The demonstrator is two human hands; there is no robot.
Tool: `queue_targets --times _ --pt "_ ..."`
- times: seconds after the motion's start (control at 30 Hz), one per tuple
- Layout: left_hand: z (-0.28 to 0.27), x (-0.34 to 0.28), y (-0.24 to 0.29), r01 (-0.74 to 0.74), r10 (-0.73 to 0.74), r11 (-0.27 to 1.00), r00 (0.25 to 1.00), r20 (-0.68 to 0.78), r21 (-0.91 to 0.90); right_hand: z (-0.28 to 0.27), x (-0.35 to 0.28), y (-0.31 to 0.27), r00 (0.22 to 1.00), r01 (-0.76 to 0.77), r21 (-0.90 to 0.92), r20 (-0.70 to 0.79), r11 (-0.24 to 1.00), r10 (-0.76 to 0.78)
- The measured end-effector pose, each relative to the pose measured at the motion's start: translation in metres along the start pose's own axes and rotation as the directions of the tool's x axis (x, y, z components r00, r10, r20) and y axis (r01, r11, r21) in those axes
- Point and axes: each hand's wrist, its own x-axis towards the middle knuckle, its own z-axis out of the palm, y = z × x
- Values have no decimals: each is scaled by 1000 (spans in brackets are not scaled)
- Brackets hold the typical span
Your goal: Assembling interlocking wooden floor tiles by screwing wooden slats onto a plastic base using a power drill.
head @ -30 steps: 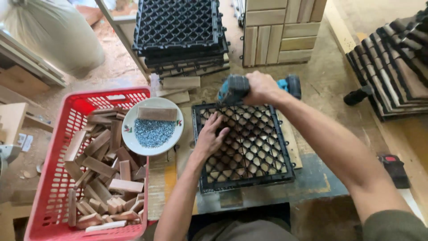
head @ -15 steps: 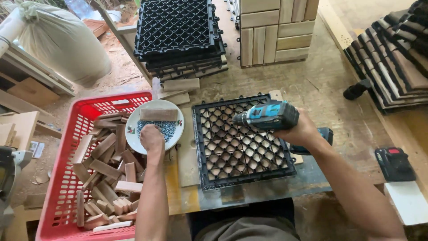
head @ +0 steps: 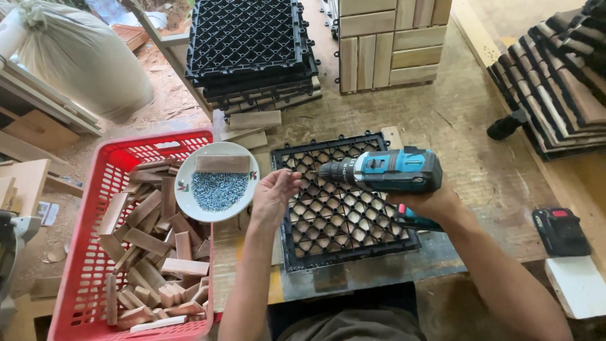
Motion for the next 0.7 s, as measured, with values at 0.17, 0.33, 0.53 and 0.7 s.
queue_targets --times 0.17,0.33,0.53,0.7 --pt "-4 23 -48 66 -59 996 993 100 -62 0 -2 13 992 126 58 -28 990 -124" --pt "-6 31 -57 79 -67 995 982 175 -63 -6 -1 42 933 359 87 -27 929 -358" --pt "-6 28 -60 159 -152 987 977 152 -33 -4 1 43 899 438 62 -6 897 -438" --pt "-6 29 -61 191 -182 981 964 193 -27 -4 5 44 879 473 97 10 876 -476"
